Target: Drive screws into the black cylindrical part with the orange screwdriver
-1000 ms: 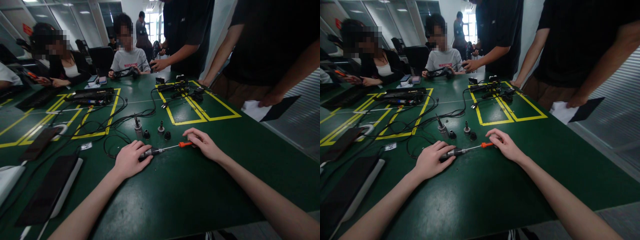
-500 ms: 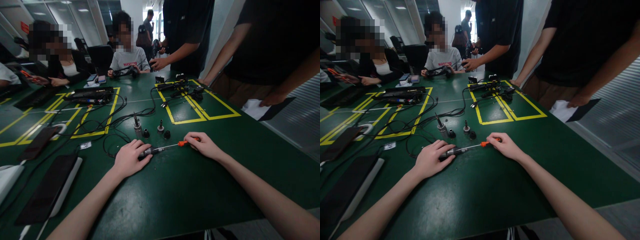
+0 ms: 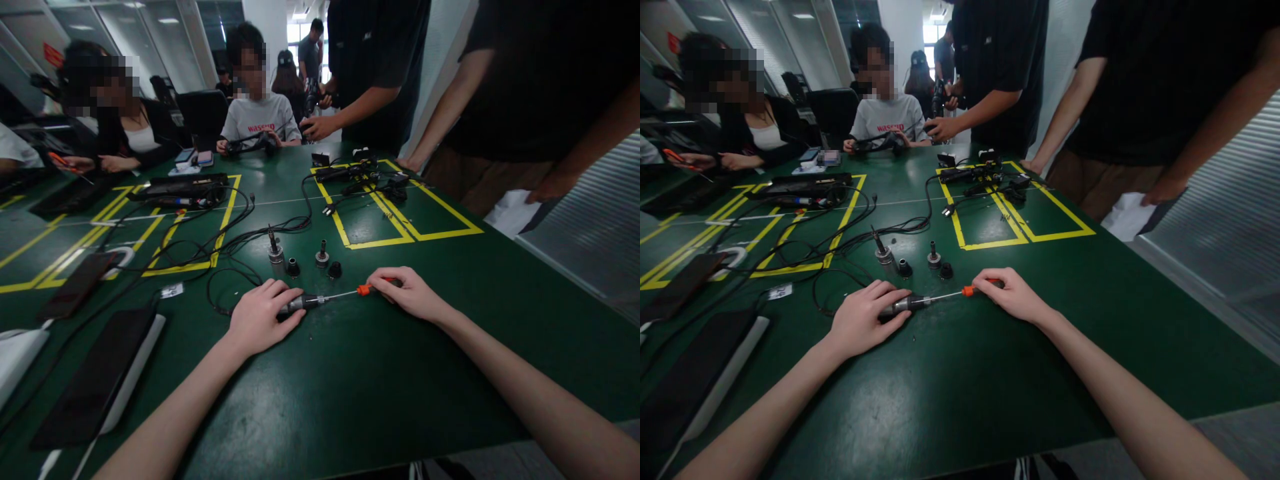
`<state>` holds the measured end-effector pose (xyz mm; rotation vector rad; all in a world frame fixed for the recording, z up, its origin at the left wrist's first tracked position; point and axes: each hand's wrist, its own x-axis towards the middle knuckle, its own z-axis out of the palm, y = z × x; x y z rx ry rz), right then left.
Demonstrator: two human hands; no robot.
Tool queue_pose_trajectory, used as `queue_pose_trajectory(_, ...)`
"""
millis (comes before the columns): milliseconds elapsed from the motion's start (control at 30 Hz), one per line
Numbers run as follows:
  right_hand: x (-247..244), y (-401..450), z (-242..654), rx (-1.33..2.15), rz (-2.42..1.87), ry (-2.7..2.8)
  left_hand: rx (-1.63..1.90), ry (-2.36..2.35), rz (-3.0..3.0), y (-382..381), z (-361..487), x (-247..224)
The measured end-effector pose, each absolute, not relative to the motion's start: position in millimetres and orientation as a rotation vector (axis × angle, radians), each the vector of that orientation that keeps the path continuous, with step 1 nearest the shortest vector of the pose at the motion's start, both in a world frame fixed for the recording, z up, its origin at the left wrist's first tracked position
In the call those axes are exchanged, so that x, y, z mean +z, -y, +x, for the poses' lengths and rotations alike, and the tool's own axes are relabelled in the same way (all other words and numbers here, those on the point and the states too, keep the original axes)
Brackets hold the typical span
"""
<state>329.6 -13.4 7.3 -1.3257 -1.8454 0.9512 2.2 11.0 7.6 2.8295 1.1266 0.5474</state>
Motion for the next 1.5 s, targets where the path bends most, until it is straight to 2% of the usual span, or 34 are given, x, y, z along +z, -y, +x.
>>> queue_pose_trajectory(200, 8.7, 12.7, 327.8, 0.890, -1.221, 1.802, 0.548, -1.135, 2.823, -11.2, 2.1, 6.8)
queue_pose_trajectory(433, 9.3, 14.1, 329.3, 1.040, -1.310, 1.843, 0.555, -1.133, 2.817, -10.5, 2.7, 7.3)
queue_pose_trajectory(633, 10.4, 12.5, 328.2, 0.878, -1.232, 1.846, 0.556, -1.130, 2.819, -10.9, 2.4, 6.8)
queue_pose_trajectory(833, 8.3, 13.0, 331.0, 0.886, -1.340, 1.980, 0.549, -1.133, 2.821, -10.5, 2.5, 7.8)
queue_pose_trajectory(1067, 7.2, 14.0, 328.2, 0.968, -1.253, 1.883, 0.556, -1.131, 2.815, -11.1, 1.7, 6.5)
queue_pose_trajectory(1500, 11.5, 14.6, 328.1, 0.873, -1.198, 1.983, 0.551, -1.137, 2.822, -10.3, 1.2, 7.2)
